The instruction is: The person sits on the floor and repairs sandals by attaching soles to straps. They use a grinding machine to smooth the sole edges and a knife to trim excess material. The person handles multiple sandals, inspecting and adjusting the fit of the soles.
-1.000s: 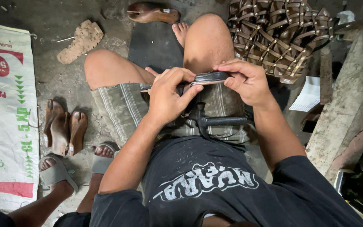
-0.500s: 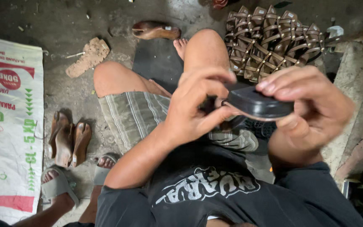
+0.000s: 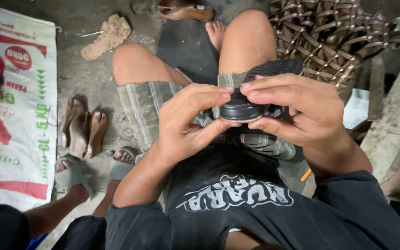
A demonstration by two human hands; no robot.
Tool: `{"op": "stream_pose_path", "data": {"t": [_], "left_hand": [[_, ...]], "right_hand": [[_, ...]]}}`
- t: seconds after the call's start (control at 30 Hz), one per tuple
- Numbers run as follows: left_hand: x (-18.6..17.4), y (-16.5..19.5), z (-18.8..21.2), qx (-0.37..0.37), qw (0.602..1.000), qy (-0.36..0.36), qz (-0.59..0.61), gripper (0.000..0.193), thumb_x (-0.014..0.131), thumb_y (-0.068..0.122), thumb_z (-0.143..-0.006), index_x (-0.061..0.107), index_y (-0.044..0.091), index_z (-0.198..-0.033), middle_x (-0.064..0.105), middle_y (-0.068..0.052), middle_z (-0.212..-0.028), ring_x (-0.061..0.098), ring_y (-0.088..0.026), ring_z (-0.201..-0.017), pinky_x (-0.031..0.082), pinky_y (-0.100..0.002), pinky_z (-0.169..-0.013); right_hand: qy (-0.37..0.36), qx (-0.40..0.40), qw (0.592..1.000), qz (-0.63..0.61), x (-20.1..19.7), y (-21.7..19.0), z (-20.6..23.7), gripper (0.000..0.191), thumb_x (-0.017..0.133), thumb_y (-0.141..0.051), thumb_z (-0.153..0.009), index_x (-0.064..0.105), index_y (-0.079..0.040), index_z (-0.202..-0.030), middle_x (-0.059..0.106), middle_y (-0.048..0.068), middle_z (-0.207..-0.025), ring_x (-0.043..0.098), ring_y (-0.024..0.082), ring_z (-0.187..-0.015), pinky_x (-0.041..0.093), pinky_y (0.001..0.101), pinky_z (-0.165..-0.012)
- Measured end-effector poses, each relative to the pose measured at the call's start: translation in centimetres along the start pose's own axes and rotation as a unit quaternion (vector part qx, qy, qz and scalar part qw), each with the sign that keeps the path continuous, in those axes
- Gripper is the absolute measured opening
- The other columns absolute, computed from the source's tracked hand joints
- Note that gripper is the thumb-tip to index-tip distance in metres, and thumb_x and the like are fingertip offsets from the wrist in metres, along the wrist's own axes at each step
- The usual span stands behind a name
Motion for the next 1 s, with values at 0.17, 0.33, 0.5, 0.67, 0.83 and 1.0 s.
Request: {"op": "stream_pose_path", "data": {"t": [0.17, 0.33, 0.5, 0.67, 0.83, 1.0], "left_hand": [[0.0, -0.1, 0.2, -0.007, 1.0, 0.002, 0.001, 0.04, 0.09, 0.011, -0.088, 0.065, 0.004, -0.119, 0.072, -0.014, -0.122, 0.074, -0.026, -0.107, 0.06, -0.033, -0.093], [0.2, 0.0, 0.1, 0.005, 1.0, -0.011, 0.003, 0.041, 0.09, 0.011, -0.087, 0.064, 0.004, -0.118, 0.071, -0.014, -0.123, 0.073, -0.027, -0.113, 0.06, -0.033, -0.095], [0.5, -0.3, 0.3, -0.008, 1.0, -0.006, -0.011, 0.049, 0.092, 0.013, -0.088, 0.058, 0.005, -0.123, 0.064, -0.015, -0.127, 0.069, -0.027, -0.112, 0.058, -0.031, -0.097], [-0.6, -1.6, 0.6, -0.082, 0.994, 0.045, -0.055, 0.046, 0.087, 0.005, -0.089, 0.06, 0.004, -0.125, 0.068, -0.013, -0.122, 0.072, -0.024, -0.106, 0.058, -0.028, -0.087], [-0.3, -2.0, 0.4, -0.056, 0.994, 0.046, -0.085, 0.042, 0.083, 0.003, -0.092, 0.062, 0.003, -0.127, 0.068, -0.014, -0.129, 0.071, -0.025, -0.113, 0.057, -0.032, -0.1], [0.1, -2.9, 0.3, -0.065, 0.991, 0.079, -0.087, 0.042, 0.094, 0.012, -0.087, 0.065, 0.005, -0.116, 0.074, -0.011, -0.124, 0.072, -0.021, -0.107, 0.057, -0.031, -0.095]], "right_hand": [[0.007, 0.021, 0.999, -0.025, 0.1, 0.5, 0.7, 0.034, 0.083, -0.006, -0.082, 0.067, 0.007, -0.11, 0.072, 0.022, -0.11, 0.073, 0.032, -0.11, 0.057, 0.045, -0.107], [-0.002, 0.097, 0.991, -0.093, 0.0, 0.2, 0.8, 0.031, 0.081, -0.006, -0.085, 0.069, 0.002, -0.112, 0.073, 0.016, -0.115, 0.073, 0.028, -0.114, 0.052, 0.0445, -0.116], [-0.018, 0.109, 0.99, -0.089, 0.8, 1.4, 0.6, 0.035, 0.082, -0.01, -0.08, 0.07, 0.0, -0.112, 0.073, 0.011, -0.114, 0.071, 0.026, -0.114, 0.047, 0.0495, -0.119], [0.007, 0.128, 0.99, 0.063, 0.5, 3.9, 1.0, 0.033, 0.085, -0.015, -0.091, 0.07, -0.006, -0.119, 0.073, 0.007, -0.123, 0.071, 0.02, -0.119, 0.046, 0.0479, -0.121], [-0.008, 0.099, 0.992, 0.082, 1.7, 5.0, 1.4, 0.026, 0.084, -0.012, -0.095, 0.074, -0.009, -0.118, 0.074, 0.005, -0.119, 0.072, 0.02, -0.115, 0.047, 0.0468, -0.119], [-0.01, 0.072, 0.992, 0.108, 2.4, 5.9, 1.0, 0.023, 0.087, -0.013, -0.095, 0.076, -0.011, -0.115, 0.074, 0.003, -0.116, 0.072, 0.019, -0.107, 0.05, 0.0429, -0.112]]}}
Point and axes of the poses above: each hand's wrist, its own z-axis away from the middle knuckle, its own x-axis out of the palm, y = z × x, the point moved 6 cm from there along -z, towards the middle knuckle
